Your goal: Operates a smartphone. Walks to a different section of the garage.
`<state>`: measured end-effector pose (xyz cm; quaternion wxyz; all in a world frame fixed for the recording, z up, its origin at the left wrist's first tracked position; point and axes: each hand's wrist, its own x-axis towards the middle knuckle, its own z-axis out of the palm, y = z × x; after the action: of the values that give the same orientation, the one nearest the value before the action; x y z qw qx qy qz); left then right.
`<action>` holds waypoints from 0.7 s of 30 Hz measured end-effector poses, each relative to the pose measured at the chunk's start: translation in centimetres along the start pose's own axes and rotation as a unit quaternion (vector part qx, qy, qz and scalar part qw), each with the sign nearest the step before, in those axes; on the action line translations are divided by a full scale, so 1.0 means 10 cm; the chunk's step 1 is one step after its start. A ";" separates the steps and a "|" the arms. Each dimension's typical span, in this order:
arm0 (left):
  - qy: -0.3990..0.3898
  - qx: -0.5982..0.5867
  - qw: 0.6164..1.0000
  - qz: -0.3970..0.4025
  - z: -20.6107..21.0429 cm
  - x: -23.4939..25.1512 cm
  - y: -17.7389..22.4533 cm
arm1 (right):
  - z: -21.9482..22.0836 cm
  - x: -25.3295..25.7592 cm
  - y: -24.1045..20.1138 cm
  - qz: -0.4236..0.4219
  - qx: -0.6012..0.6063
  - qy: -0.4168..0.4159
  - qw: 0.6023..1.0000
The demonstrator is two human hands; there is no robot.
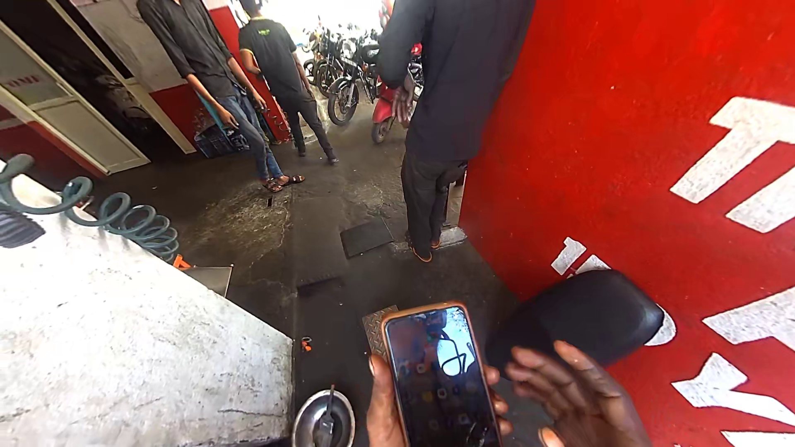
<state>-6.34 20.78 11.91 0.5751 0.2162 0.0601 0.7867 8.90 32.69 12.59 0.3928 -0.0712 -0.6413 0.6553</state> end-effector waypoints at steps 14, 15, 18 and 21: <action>0.115 0.107 0.980 0.119 0.18 0.04 0.03 | 0.11 0.00 0.08 0.134 0.191 0.016 0.972; 0.130 0.120 0.975 0.135 0.18 0.03 0.01 | 0.15 0.02 0.07 0.140 0.192 0.011 0.971; 0.141 0.125 0.972 0.139 0.16 0.02 -0.02 | 0.29 0.09 0.06 0.136 0.168 0.007 0.976; 0.137 0.123 0.975 0.125 0.15 -0.01 -0.03 | 0.41 0.20 -0.01 0.131 0.121 -0.005 0.984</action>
<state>-5.43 20.60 13.16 0.4276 0.1818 0.2073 0.8609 5.14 30.68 14.23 0.3062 -0.1037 -0.5444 0.7740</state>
